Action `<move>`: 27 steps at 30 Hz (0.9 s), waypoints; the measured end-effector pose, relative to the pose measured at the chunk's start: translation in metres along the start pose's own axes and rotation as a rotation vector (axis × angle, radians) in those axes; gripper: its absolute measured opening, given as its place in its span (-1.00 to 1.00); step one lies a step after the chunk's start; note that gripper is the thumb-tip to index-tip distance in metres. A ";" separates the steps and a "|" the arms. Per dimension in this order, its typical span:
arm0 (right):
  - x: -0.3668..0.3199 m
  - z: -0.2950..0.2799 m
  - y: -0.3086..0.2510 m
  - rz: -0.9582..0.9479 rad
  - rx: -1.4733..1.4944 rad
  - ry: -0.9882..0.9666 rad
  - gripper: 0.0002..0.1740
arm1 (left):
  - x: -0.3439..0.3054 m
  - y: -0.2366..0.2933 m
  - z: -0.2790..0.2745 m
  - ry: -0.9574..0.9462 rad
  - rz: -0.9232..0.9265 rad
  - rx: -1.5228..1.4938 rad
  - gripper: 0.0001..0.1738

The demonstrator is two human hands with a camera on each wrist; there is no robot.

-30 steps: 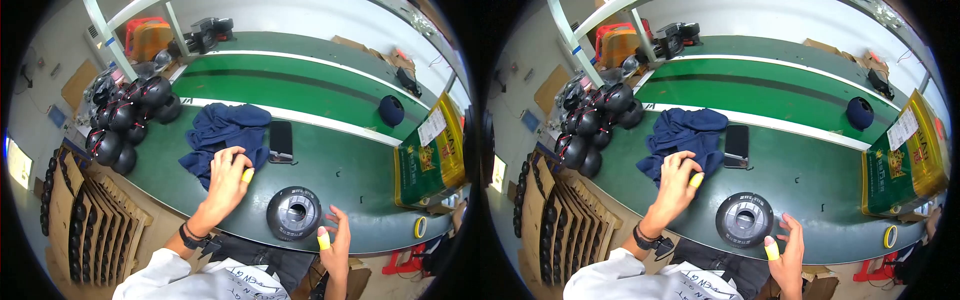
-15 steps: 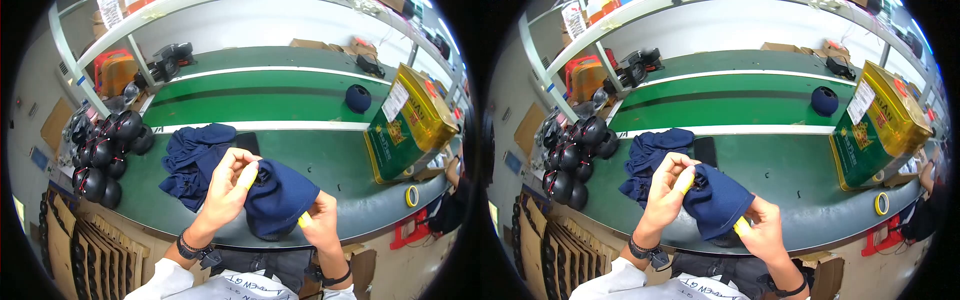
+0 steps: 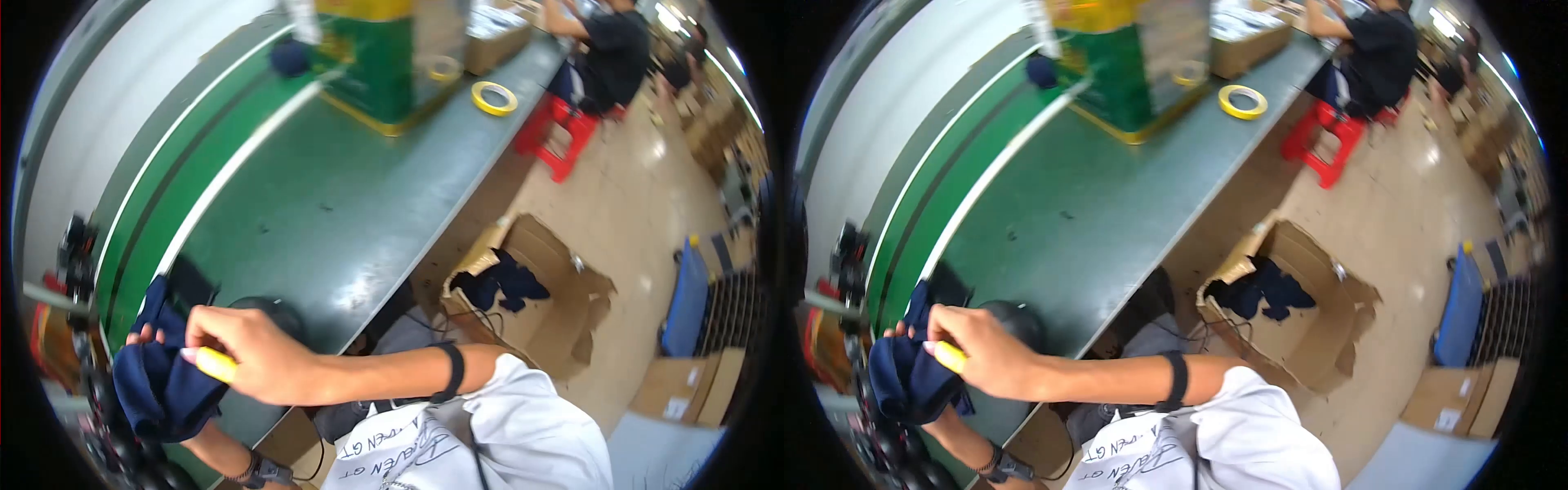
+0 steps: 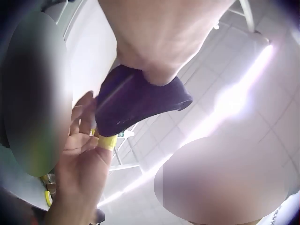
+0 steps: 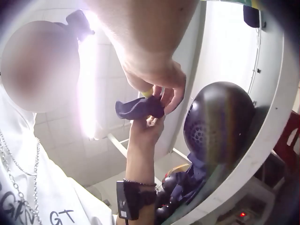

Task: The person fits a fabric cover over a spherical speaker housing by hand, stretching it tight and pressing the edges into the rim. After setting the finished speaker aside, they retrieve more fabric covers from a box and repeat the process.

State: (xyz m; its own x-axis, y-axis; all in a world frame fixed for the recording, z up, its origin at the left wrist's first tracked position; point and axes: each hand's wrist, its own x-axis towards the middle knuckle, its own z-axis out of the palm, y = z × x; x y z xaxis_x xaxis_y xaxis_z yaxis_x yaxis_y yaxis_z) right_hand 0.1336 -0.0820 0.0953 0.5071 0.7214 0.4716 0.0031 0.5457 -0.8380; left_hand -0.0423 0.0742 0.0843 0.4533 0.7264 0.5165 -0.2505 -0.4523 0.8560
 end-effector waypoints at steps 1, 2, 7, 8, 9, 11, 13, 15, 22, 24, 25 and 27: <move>0.002 0.004 0.006 -0.073 -0.019 0.107 -0.82 | 0.001 0.006 0.003 0.001 -0.059 0.169 -0.49; -0.001 0.007 0.012 -0.146 -0.034 0.208 -0.82 | -0.003 0.010 0.003 0.006 -0.111 0.348 -0.46; -0.001 -0.004 0.012 -0.208 -0.225 0.226 -0.83 | 0.005 0.038 0.019 0.016 0.068 0.351 -0.30; 0.001 -0.002 0.016 -0.254 -0.274 0.235 -0.81 | -0.007 0.053 0.035 -0.086 0.135 0.388 -0.25; 0.002 0.000 0.017 -0.253 -0.278 0.242 -0.81 | -0.020 0.075 0.069 -0.183 0.167 0.525 -0.28; 0.004 0.005 0.022 -0.209 -0.292 0.209 -0.79 | -0.022 0.063 0.059 -0.363 0.007 0.663 -0.17; 0.005 0.001 0.019 -0.214 -0.334 0.184 -0.75 | -0.020 0.059 0.051 -0.386 0.021 0.619 -0.15; 0.007 -0.007 0.017 -0.218 -0.380 0.153 -0.70 | -0.032 0.065 0.077 -0.263 0.057 0.304 -0.13; 0.020 -0.018 0.005 -0.035 -0.209 0.151 -0.76 | -0.038 0.054 0.115 -0.008 -0.044 0.491 -0.38; 0.019 -0.022 -0.012 -0.063 -0.263 0.145 -0.81 | -0.031 0.055 0.109 -0.009 -0.133 0.535 -0.51; 0.019 -0.026 -0.017 -0.006 -0.257 0.087 -0.81 | -0.030 0.048 0.101 -0.012 -0.140 0.514 -0.54; 0.022 -0.036 -0.025 0.070 -0.273 0.000 -0.79 | -0.030 0.049 0.090 -0.037 -0.243 0.414 -0.59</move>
State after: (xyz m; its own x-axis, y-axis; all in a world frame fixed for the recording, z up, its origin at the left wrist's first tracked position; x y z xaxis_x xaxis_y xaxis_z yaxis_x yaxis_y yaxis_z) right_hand 0.1759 -0.0950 0.1173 0.5146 0.7528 0.4103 0.2003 0.3598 -0.9113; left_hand 0.0088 -0.0160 0.1083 0.4887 0.8212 0.2947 0.2246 -0.4448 0.8670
